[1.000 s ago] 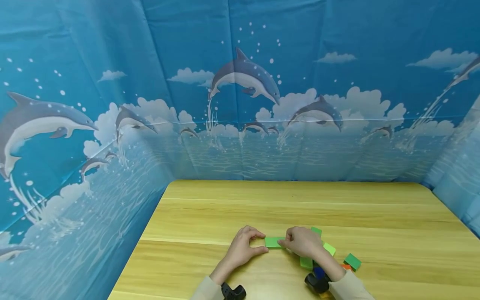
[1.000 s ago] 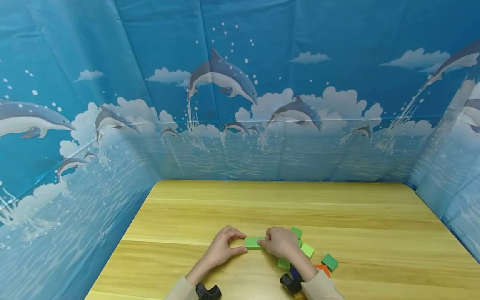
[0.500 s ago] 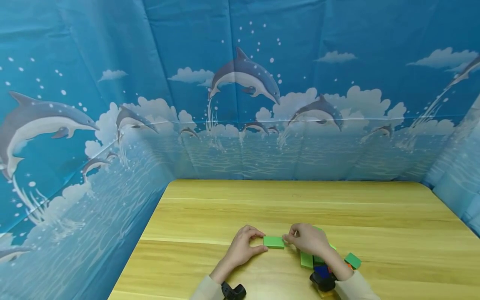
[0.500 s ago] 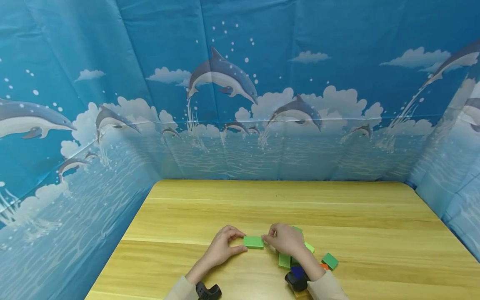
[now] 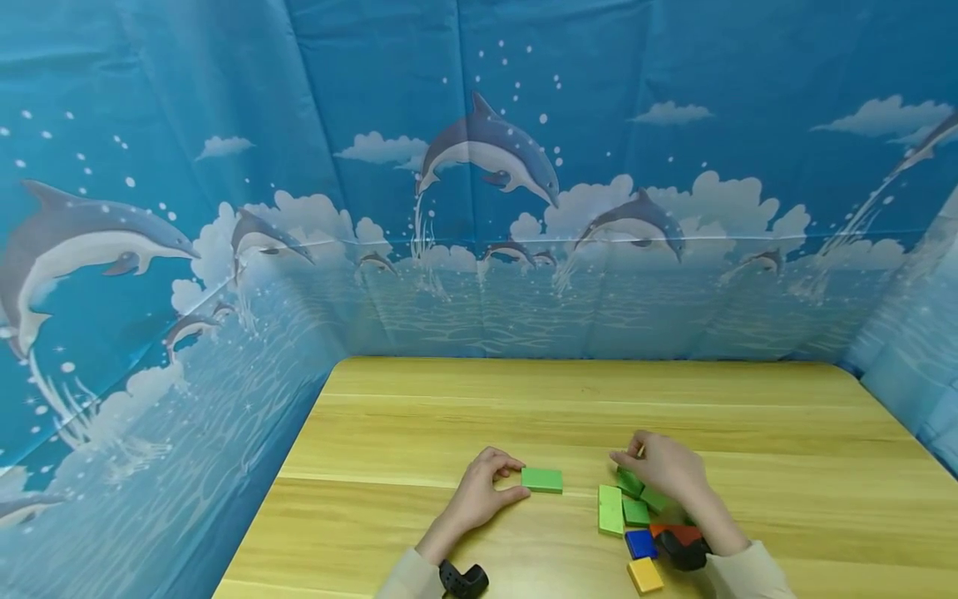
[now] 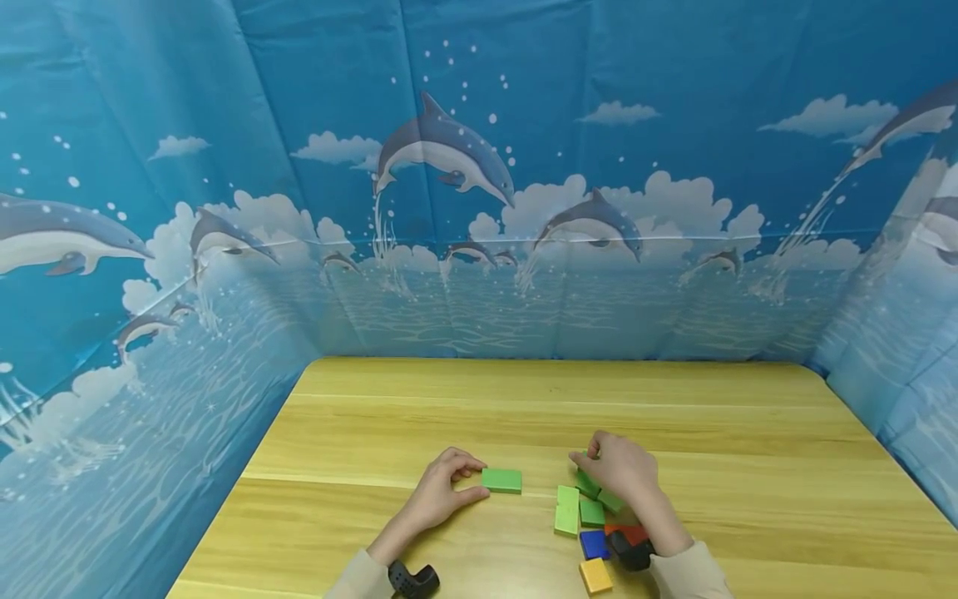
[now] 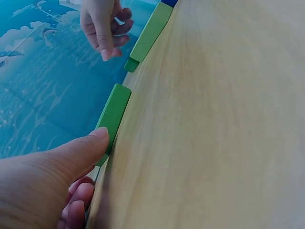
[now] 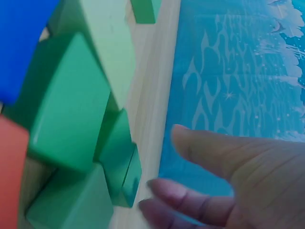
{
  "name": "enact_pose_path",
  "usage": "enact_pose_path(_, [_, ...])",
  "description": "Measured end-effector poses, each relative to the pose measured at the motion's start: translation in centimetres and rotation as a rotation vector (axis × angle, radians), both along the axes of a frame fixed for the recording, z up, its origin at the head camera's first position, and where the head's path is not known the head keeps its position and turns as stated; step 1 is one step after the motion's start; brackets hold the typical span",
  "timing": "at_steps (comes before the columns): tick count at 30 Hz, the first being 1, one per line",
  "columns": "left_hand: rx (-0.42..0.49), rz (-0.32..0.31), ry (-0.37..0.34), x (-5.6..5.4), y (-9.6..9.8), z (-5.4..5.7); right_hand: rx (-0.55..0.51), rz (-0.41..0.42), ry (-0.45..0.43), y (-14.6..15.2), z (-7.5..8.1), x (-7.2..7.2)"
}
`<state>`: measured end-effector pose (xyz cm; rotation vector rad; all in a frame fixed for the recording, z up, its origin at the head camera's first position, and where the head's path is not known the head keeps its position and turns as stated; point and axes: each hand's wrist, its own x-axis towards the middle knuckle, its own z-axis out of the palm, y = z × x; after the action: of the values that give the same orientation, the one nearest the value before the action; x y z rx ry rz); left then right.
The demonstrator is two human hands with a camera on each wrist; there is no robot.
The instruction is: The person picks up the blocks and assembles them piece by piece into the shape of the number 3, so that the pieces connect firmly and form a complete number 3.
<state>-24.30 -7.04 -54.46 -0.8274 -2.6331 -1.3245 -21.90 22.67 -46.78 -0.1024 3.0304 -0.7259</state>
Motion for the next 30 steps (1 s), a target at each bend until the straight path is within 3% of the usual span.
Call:
enact_pose_path(16, [0.034, -0.007, -0.057, -0.2, -0.2, 0.2, 0.222, -0.057, -0.152, -0.6, 0.3, -0.2])
enact_pose_path(30, [0.053, -0.001, -0.082, -0.4, -0.4, 0.1, 0.186, 0.023, -0.072, -2.1, -0.2, -1.5])
